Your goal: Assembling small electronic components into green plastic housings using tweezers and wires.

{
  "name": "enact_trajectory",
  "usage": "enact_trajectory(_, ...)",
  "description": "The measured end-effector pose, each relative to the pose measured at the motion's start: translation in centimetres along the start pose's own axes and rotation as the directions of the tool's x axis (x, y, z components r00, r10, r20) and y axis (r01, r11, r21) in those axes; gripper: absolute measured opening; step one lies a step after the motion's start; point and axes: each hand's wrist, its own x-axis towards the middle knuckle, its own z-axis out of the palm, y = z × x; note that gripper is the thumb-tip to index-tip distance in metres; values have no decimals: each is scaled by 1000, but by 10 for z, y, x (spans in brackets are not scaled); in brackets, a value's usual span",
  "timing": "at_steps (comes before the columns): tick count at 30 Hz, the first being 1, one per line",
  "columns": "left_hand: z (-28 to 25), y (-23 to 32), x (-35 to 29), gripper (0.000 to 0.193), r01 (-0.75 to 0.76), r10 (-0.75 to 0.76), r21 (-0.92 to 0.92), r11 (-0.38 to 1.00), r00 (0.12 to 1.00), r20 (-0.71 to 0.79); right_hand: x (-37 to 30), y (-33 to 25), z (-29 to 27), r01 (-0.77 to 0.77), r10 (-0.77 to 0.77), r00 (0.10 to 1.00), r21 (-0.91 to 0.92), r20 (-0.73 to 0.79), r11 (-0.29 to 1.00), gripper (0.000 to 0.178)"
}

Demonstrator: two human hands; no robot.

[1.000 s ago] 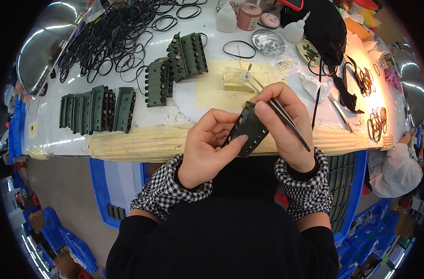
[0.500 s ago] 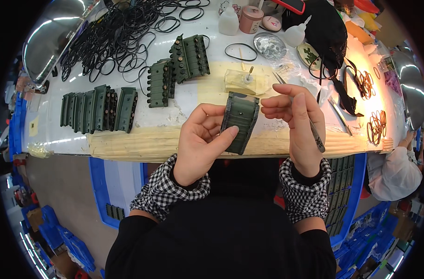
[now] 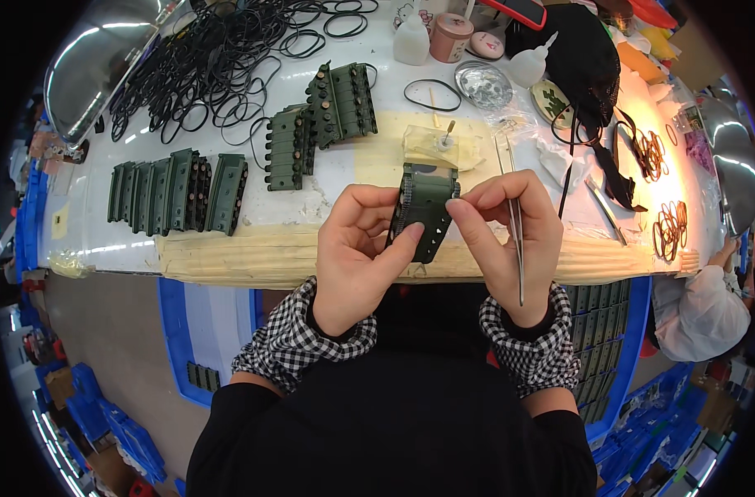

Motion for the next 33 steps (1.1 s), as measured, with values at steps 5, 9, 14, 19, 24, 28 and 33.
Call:
enact_trajectory(5, 0, -4, 0, 31, -69, 69, 30, 997, 998, 15, 1, 7, 1, -107, 110, 994, 131, -13, 986, 18)
enact_trajectory(9, -3, 5, 4, 30, 181, -183, -111, 977, 983, -7, 4, 6, 0, -87, 100, 994, 218, -50, 972, 17)
enact_trajectory(14, -5, 13, 5, 34, 257, -258, 23, 966, 952, 163, 11, 2, -11, -72, 54, 983, 98, 178, 993, 19)
enact_trajectory(19, -10, 17, 8, 30, 188, -186, 2, 982, 970, 154, 12, 1, -16, -101, 49, 992, 515, 115, 851, 23)
enact_trajectory(24, -17, 19, 13, 23, -47, 48, -169, 984, 999, 2, 4, 11, -11, -120, 88, 992, 462, 91, 879, 20)
enact_trajectory(28, -43, 31, 34, 28, -532, 466, 398, 747, 847, 257, 4, 12, -12, 65, -62, 995, 36, -77, 997, 17)
enact_trajectory(33, -23, 52, 25, 24, -257, 185, 490, 833, 964, 191, -4, -8, -2, 264, -259, 964, -80, 62, 961, 21)
